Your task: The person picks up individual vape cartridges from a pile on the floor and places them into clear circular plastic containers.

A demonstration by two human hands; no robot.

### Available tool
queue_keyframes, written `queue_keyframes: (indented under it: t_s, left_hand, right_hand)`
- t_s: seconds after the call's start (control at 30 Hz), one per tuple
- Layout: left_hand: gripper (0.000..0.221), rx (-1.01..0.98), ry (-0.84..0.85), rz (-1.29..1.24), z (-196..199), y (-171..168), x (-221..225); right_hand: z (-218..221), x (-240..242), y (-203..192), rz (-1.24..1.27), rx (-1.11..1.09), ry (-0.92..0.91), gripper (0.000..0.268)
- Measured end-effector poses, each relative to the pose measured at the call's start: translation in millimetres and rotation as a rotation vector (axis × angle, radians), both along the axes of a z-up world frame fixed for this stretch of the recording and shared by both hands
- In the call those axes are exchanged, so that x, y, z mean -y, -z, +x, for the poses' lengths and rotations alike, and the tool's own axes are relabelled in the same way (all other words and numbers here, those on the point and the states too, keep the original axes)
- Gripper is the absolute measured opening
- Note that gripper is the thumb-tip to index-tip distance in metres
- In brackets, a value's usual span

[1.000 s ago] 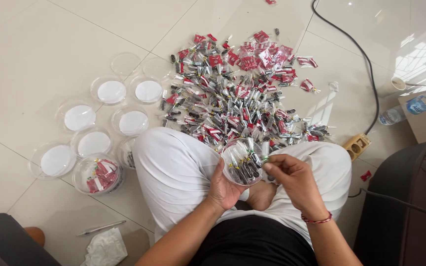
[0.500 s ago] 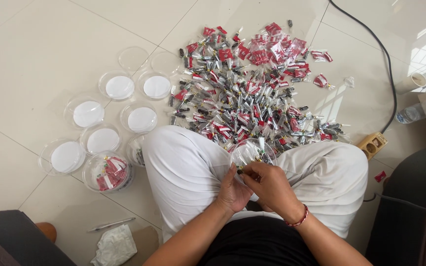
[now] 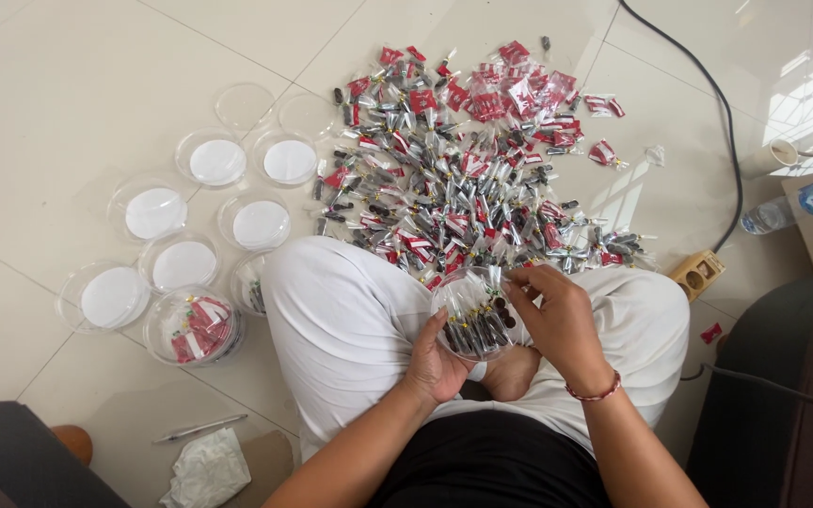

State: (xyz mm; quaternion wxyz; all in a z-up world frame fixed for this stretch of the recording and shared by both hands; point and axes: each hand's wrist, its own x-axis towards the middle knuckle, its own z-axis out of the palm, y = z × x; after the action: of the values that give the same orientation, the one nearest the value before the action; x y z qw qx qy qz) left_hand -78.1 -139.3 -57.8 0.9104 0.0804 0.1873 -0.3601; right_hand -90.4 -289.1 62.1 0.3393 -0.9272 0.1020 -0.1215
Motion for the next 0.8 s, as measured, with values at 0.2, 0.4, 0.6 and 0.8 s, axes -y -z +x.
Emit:
queue_keyframes:
  t_s: [0.2,0.4,0.6,0.8]
  left_hand:
    - [0.039,-0.031,0.012,0.022,0.6,29.1,7.3]
    - [0.044,-0.031,0.027,0.024,-1.2,38.2,11.1]
    - [0.045,-0.035,0.053,0.040,1.1,34.3,10.1]
    - [0.044,-0.077,0.023,0.035,-0.6,20.6,7.0]
  right_hand:
    - [-3.5,-10.0,19.7,-0.078,-0.046,0.055,0.028]
    - [-3.0,-7.0,20.8,0.063,-0.139,0.111,0.024]
    - [-2.0,-1.2,29.6,0.010,-0.096,0.042,0.017]
    - [-4.8,-4.7,17.0,0.032,-0.027,0.003,0.014]
